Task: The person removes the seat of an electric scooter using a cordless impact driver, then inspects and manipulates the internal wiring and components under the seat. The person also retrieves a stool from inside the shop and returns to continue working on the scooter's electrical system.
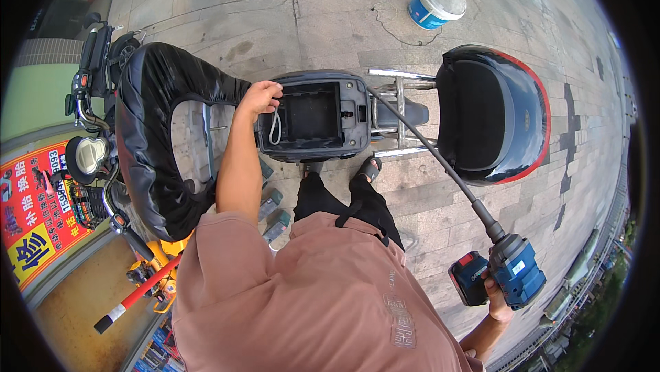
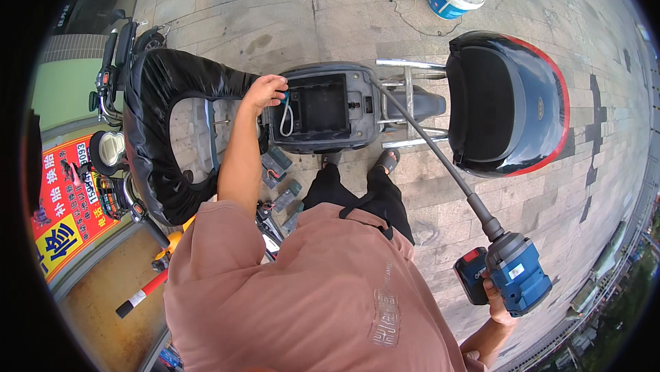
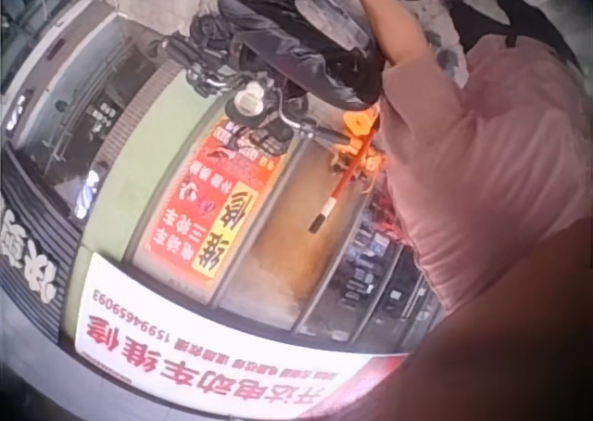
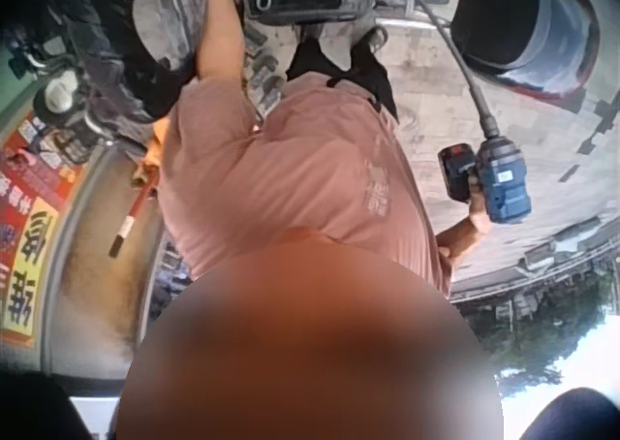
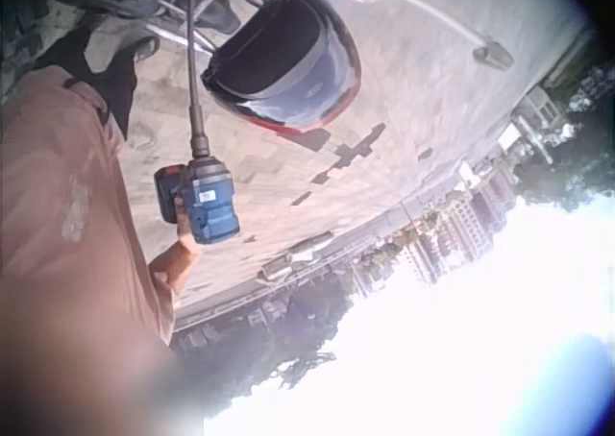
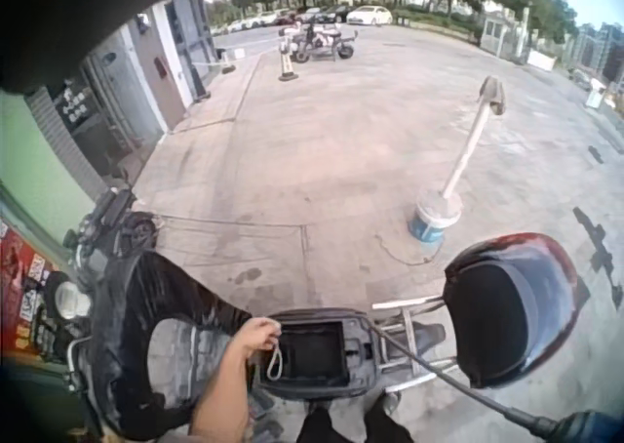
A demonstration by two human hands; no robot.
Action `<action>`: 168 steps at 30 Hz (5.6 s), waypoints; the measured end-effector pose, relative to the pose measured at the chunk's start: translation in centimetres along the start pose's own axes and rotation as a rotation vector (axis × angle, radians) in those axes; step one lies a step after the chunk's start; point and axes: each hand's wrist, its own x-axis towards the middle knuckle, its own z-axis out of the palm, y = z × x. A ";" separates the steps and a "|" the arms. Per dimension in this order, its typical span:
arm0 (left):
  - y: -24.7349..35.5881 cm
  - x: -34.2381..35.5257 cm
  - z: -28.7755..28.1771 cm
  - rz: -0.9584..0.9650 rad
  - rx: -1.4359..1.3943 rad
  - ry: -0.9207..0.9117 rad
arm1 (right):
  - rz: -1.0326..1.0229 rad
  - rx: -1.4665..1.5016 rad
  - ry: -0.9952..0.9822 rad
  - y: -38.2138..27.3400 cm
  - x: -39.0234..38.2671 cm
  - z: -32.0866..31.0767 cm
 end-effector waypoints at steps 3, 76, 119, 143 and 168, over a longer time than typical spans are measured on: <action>-1.8 2.5 -1.7 0.021 -0.062 0.055 | -0.075 -0.190 -0.029 -4.2 -1.0 1.4; 14.9 -6.7 18.7 1.025 -0.177 0.008 | 0.187 -0.517 -0.232 -28.7 20.9 14.8; 8.9 -16.9 21.0 1.061 -0.080 -0.236 | 0.278 -0.410 -0.244 -24.2 8.5 9.4; 5.6 -17.6 21.0 1.081 -0.075 -0.345 | 0.362 -0.339 -0.235 -22.2 5.3 11.1; 5.4 -16.2 20.5 1.106 -0.096 -0.414 | 0.143 -0.460 -0.288 -23.2 5.8 12.4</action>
